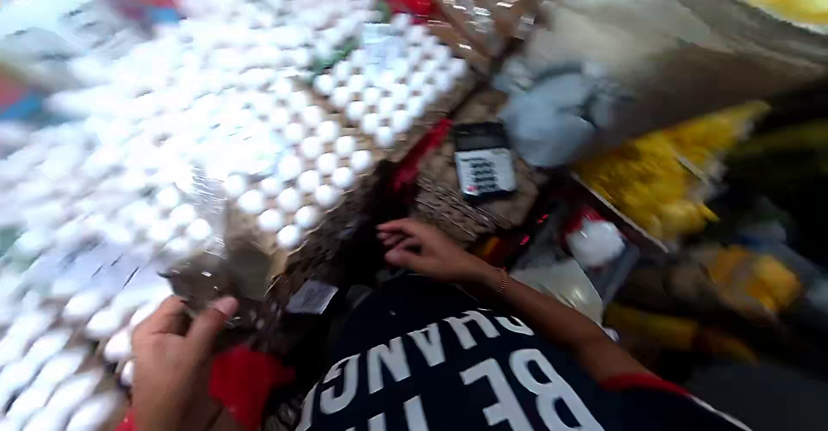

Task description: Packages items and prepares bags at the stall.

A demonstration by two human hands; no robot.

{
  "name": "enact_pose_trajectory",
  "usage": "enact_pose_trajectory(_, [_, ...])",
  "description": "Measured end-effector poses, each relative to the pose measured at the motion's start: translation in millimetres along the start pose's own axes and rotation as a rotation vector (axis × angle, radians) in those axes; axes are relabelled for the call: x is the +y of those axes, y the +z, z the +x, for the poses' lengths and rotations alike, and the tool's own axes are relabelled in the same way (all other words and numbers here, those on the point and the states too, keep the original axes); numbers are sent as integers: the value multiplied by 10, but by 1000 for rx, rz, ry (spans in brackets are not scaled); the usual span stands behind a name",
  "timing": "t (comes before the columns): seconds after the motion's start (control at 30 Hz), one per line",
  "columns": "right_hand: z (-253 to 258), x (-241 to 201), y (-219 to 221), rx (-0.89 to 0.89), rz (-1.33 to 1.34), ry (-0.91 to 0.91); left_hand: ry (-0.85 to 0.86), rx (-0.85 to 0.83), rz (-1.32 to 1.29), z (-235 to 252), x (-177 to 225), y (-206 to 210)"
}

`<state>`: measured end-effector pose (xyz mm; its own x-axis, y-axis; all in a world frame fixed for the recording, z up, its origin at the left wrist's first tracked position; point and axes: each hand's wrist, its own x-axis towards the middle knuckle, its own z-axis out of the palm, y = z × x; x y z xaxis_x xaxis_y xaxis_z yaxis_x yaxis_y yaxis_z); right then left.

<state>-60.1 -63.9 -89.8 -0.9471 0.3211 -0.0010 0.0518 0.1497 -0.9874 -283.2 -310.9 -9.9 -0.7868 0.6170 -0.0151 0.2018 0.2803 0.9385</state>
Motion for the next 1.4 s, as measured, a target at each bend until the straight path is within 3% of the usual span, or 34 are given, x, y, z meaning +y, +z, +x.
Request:
enact_pose_trajectory(0.07, [-60, -146, 17, 50, 132, -30, 10, -364, -144, 183, 142, 712])
enact_pose_trajectory(0.17, [-236, -202, -90, 304, 188, -68, 234, -786, -49, 411, 128, 1596])
enact_pose_trajectory(0.27, [-595, -126, -284, 562, 199, -16, 403, -995, 87, 486, 210, 2157])
enact_pose_trajectory(0.37, [-954, -75, -345, 735, 170, 28, 441, -1169, 150, 460, 325, 2558])
enact_pose_trajectory(0.57, [-1786, 129, -614, 1207, 158, 157, 405, -1380, 119, 350, 463, 3052])
enact_pose_trajectory(0.7, [-2811, 780, -1209, 1722, 131, 384, 287, -1533, 30, 514, 545, 3053])
enact_pose_trajectory(0.8, [-3426, 1285, -1458, 1909, 183, 582, 217, -1541, 26, 646, 578, 2978])
enact_pose_trajectory(0.93, [-3768, 1711, -1556, 1651, 289, 917, 276, -1574, -26, 823, 648, 2921])
enact_pose_trajectory(1.0, [-3795, 1751, -1626, 1614, 251, 968, 345, -1489, -7, 855, 705, 2911])
enact_pose_trajectory(1.17, [-3644, 1300, -1701, 1631, 16, 1049, 615, -1269, 61, 872, 918, 2962])
enact_pose_trajectory(1.23, [-3258, 906, -1675, 1552, -88, 891, 766, -1193, 120, 814, 1055, 3001])
enact_pose_trajectory(1.27, [-2950, 639, -1578, 1432, -126, 749, 822, -1163, 144, 746, 1110, 3044])
enact_pose_trajectory(1.33, [-2204, 154, -1199, 1073, -124, 386, 882, -1152, 144, 573, 1151, 3164])
enact_pose_trajectory(1.4, [-1488, -14, -858, 752, -5, 104, 881, -1211, 94, 445, 1115, 3266])
